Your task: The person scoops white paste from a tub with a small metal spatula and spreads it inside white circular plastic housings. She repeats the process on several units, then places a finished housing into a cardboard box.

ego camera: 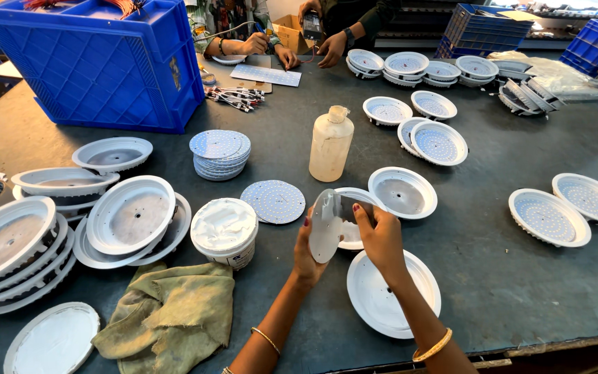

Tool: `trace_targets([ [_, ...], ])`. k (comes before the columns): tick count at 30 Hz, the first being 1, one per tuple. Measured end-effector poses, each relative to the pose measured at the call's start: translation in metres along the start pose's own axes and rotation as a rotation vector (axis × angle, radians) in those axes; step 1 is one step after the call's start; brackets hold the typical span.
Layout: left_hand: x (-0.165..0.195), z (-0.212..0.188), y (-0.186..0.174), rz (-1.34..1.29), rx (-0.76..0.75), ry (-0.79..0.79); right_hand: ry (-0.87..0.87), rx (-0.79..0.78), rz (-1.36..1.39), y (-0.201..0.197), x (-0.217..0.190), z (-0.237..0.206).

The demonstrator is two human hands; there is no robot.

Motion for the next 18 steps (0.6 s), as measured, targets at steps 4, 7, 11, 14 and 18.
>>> trace_targets([
  [4, 0.004, -0.002, 0.004, 0.198, -0.046, 0.005, -0.010, -0.024, 0.210, -0.001, -0.006, -0.001],
  [7, 0.004, -0.002, 0.005, 0.347, -0.075, 0.007, -0.018, -0.042, 0.333, -0.003, -0.017, -0.008],
  [11, 0.002, 0.001, 0.004, 0.375, -0.098, 0.007, -0.077, -0.039, 0.378, -0.008, -0.035, -0.017],
  [14, -0.003, 0.002, -0.003, 0.374, -0.070, -0.055, -0.051, -0.048, 0.358, -0.008, -0.040, -0.026],
  [18, -0.016, 0.002, -0.016, 0.263, 0.063, -0.236, -0.137, -0.024, 0.335, -0.007, -0.051, -0.041],
])
Point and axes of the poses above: each hand's wrist, its own z-axis towards the middle knuckle, its own y-axis out of the palm, x = y × z, the point moved 8 cm from there along z, towards the middle knuckle, and after that the axes turned 11 degrees about x, right-handed, at the moved point
